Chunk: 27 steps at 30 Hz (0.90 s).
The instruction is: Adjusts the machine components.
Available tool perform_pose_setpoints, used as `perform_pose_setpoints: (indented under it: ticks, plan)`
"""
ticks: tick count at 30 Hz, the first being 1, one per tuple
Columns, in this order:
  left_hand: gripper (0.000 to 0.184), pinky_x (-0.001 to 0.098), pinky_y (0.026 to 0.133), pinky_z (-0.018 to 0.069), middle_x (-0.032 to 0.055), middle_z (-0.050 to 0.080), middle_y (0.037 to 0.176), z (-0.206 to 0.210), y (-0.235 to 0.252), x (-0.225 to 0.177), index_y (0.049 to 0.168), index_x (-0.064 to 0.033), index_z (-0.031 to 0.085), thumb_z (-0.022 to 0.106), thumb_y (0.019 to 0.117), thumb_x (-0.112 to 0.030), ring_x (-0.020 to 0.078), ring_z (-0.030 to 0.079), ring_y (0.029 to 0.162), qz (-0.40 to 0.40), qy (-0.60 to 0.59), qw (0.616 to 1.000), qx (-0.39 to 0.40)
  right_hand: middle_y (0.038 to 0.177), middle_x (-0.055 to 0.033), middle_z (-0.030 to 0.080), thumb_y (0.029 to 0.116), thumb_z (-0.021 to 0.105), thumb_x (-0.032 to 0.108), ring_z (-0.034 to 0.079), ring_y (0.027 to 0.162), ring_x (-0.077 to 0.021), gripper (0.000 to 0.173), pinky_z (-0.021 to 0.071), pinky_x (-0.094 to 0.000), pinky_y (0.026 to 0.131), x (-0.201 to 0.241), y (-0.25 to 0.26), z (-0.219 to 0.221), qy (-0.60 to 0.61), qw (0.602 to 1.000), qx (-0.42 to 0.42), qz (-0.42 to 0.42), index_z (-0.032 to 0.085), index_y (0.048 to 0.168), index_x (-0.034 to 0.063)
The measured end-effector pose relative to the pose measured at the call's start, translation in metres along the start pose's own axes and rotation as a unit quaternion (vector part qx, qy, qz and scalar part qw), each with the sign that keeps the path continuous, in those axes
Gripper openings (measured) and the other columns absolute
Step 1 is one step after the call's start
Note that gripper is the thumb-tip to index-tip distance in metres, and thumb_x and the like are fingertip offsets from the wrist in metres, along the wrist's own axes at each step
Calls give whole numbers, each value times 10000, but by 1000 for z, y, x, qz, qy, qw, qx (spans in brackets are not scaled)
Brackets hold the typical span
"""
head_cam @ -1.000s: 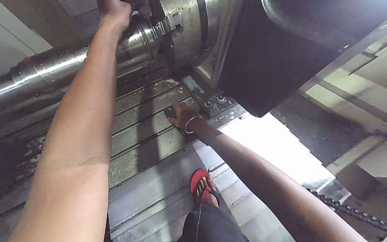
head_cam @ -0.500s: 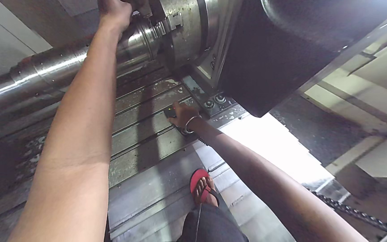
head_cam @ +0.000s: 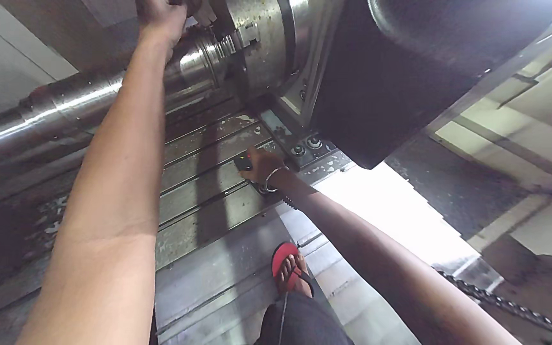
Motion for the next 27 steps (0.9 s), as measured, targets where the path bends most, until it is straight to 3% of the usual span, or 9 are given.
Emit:
perform_pose_setpoints:
  ticks: [5,12,15,18,22,27]
  plan:
    - [247,254,868,543,29,686,1046,-1,1,1,1096,-60,667,727,934,-236,50,652,929,8,-15,1000,-6,1296,-198,641,868,724,606,634,1199,-376,815,518,-591,958,-1,-1,1,2,1000,-3,-4,485,1457,96]
    - [325,252,916,550,43,686,1092,-3,2,6,1149,-42,674,745,926,-267,64,666,976,20,-61,998,-4,1339,-186,623,869,718,617,616,1236,-353,847,503,-579,992,-2,-3,0,6,1000,0,-10,468,1484,92]
    - [296,259,926,542,36,696,1109,-4,3,8,1167,-57,694,723,941,-247,64,663,994,17,-80,997,-4,1306,-187,638,876,714,615,617,1233,-344,805,495,-549,1021,-7,-5,1,9,1000,-3,-28,508,1436,74]
    - [230,264,892,542,29,704,1043,-4,4,10,1112,-42,700,703,953,-209,61,660,950,30,-99,995,-9,1323,-194,629,893,719,570,597,1261,-346,755,466,-541,1073,-11,-11,1,21,999,2,-37,545,1405,43]
    - [215,266,903,530,18,694,1047,-5,2,10,1099,-61,693,703,956,-221,57,647,973,12,-103,995,-9,1395,-200,591,923,714,513,554,1323,-342,745,422,-528,1126,-14,-29,-5,31,999,17,-39,508,1446,24]
    - [240,264,890,549,36,700,1039,-5,2,11,1106,-34,693,713,948,-214,67,664,954,22,-119,993,-11,1399,-192,594,912,726,483,556,1321,-348,744,416,-535,1131,-17,-40,-5,33,998,4,-45,499,1470,46]
Point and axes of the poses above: each hand's wrist, its own y-axis towards the middle knuckle, its own z-axis out of the palm, x = y × z, the point moved 1 cm from there along y, towards the middle knuckle
